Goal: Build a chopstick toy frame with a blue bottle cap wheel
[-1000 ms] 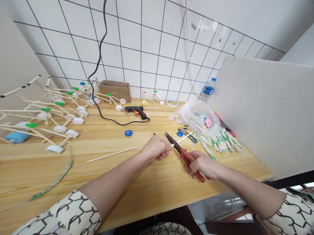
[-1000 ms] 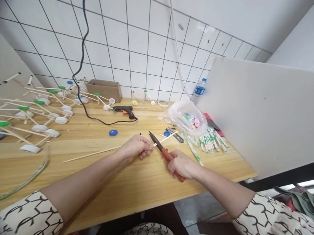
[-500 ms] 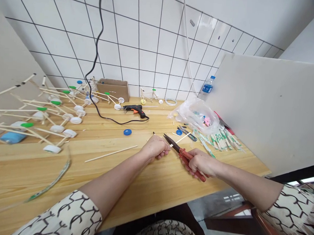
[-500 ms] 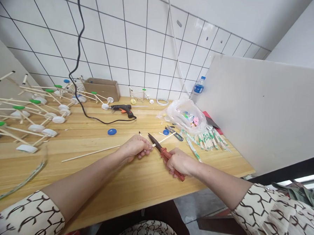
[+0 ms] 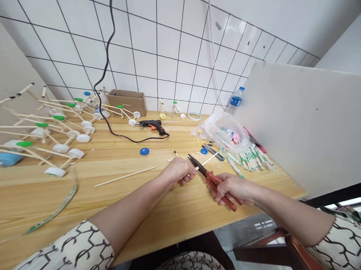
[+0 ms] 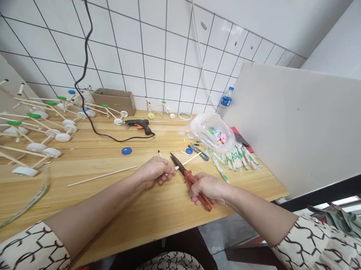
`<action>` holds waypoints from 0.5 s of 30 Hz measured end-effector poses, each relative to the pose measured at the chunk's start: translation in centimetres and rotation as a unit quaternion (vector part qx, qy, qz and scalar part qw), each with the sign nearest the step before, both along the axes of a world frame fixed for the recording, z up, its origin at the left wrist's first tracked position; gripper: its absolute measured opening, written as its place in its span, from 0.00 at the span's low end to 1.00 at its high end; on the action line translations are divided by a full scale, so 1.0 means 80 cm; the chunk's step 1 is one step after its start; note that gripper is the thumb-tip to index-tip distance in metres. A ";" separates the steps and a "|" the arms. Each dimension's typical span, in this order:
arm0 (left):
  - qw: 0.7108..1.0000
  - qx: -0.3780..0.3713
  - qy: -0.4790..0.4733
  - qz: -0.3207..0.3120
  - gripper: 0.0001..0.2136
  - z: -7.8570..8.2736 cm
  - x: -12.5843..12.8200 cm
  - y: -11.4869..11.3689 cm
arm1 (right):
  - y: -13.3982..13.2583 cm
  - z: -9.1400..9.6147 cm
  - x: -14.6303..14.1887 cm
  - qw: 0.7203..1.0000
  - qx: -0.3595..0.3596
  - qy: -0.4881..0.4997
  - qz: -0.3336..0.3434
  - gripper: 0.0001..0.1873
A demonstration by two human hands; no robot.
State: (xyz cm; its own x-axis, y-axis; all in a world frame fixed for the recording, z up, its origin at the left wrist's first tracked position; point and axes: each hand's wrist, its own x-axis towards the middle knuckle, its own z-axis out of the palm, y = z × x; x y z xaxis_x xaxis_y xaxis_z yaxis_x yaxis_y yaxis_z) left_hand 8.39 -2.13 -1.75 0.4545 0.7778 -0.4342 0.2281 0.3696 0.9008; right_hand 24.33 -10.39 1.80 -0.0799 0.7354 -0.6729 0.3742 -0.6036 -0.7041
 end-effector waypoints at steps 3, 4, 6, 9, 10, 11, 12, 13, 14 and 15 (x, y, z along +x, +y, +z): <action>1.000 -0.002 0.001 0.000 0.05 0.000 -0.002 0.001 | 0.003 -0.003 -0.003 1.000 0.010 0.010 -0.006 0.13; 1.000 -0.002 0.002 0.000 0.05 0.000 -0.002 0.001 | 0.004 -0.005 -0.004 1.000 0.014 0.006 -0.008 0.13; 1.000 -0.001 0.004 -0.001 0.05 0.000 -0.003 0.001 | 0.004 -0.007 -0.005 1.000 0.017 -0.002 -0.012 0.14; 1.000 0.000 0.009 -0.003 0.06 -0.002 -0.003 0.000 | 0.002 -0.009 -0.007 1.000 0.010 -0.005 -0.015 0.14; 1.000 0.001 0.011 -0.004 0.06 -0.002 -0.002 0.000 | 0.002 -0.010 -0.007 1.000 0.007 -0.003 -0.018 0.14; 1.000 0.002 0.012 -0.004 0.06 -0.003 -0.002 -0.001 | 0.002 -0.010 -0.007 1.000 0.004 0.000 -0.020 0.15; 1.000 0.002 0.012 -0.004 0.06 -0.003 -0.002 -0.001 | 0.001 -0.010 -0.007 1.000 0.003 0.001 -0.022 0.15; 1.000 0.002 0.013 -0.004 0.06 -0.003 -0.001 -0.001 | 0.001 -0.011 -0.007 1.000 0.002 0.002 -0.023 0.15; 1.000 0.003 0.013 -0.003 0.06 -0.003 -0.001 -0.002 | 0.001 -0.011 -0.007 1.000 0.002 0.002 -0.023 0.15; 1.000 0.003 0.014 -0.003 0.06 -0.003 0.000 -0.001 | 0.001 -0.012 -0.007 1.000 0.003 0.002 -0.023 0.15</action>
